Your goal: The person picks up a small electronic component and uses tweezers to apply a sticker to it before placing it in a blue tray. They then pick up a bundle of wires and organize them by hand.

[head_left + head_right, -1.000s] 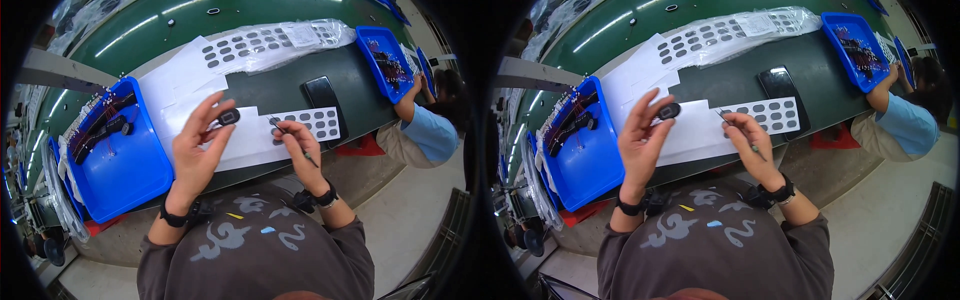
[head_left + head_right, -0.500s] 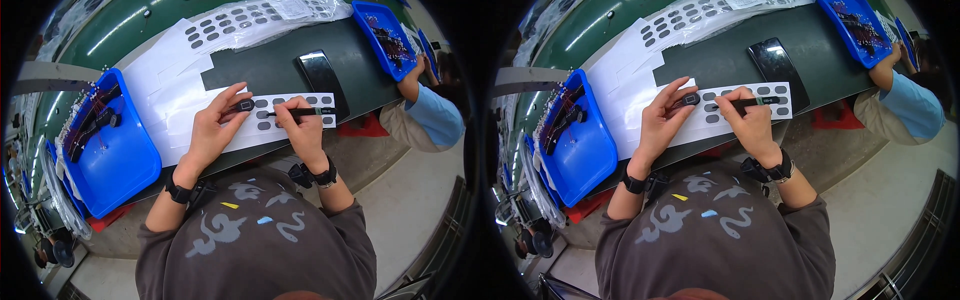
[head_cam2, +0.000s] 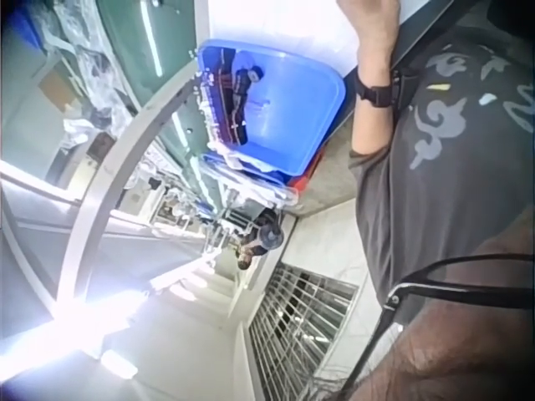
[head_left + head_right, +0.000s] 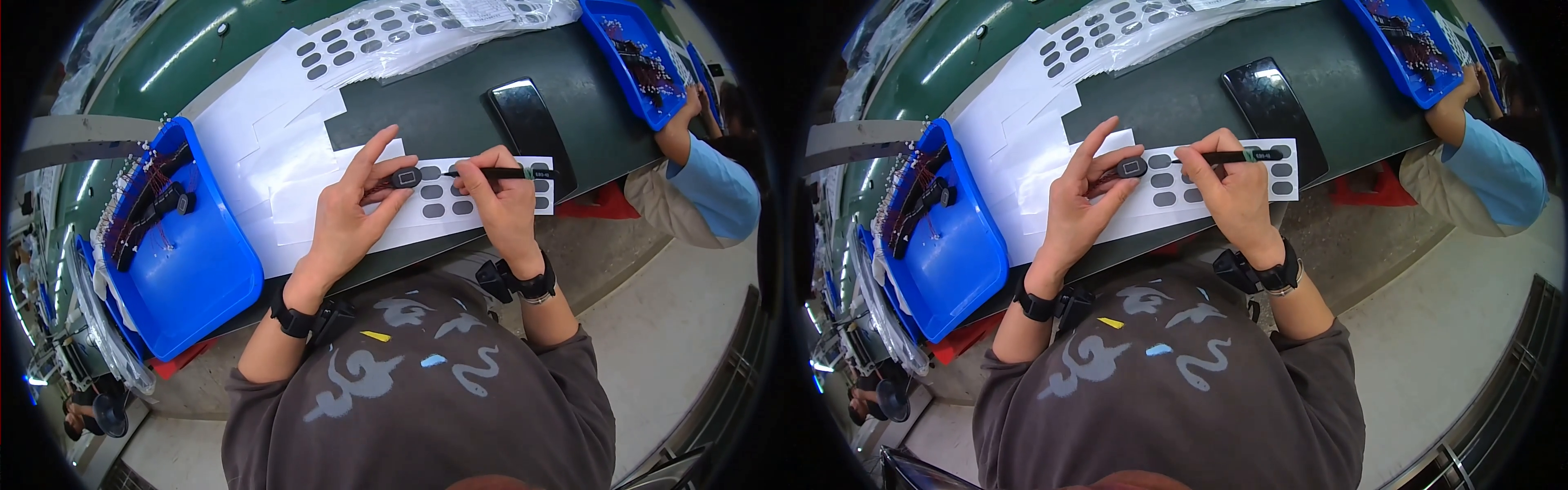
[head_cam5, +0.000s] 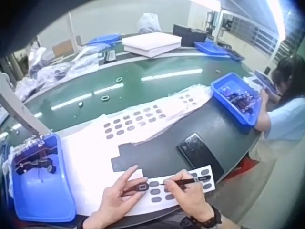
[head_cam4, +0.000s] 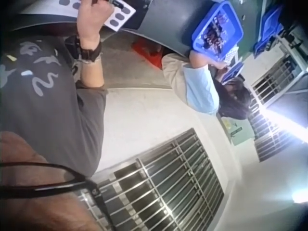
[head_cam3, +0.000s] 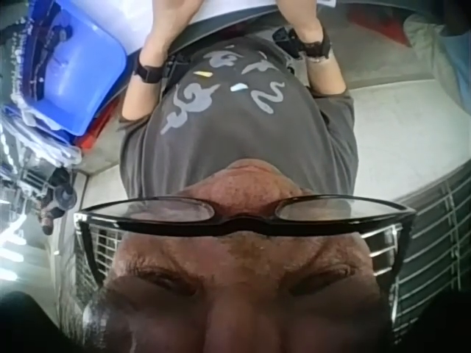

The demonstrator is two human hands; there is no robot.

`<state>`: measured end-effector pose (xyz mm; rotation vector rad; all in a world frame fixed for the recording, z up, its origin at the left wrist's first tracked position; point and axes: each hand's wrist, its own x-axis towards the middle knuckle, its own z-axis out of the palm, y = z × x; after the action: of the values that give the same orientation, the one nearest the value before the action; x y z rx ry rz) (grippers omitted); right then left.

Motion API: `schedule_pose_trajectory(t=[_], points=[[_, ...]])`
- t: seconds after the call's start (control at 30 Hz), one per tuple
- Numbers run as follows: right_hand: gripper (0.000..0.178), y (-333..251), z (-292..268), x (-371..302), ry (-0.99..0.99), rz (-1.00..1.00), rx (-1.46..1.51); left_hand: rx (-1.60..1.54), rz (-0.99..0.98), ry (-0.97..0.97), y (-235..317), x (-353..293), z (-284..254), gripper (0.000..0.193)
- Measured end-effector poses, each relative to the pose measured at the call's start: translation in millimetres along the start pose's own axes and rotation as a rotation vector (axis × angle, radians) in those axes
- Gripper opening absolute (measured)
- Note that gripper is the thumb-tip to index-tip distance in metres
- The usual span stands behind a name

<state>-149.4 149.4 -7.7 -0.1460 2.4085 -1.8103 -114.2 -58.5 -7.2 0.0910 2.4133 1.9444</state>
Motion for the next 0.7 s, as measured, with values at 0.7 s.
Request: schedule_pose_trajectory(t=[0.7], points=[[0.014, -3.6, -0.1, -1.8, 0.002, -0.014, 0.066, -0.020, -0.039, -0.025, 4.2, -0.1, -2.8, 0.074]])
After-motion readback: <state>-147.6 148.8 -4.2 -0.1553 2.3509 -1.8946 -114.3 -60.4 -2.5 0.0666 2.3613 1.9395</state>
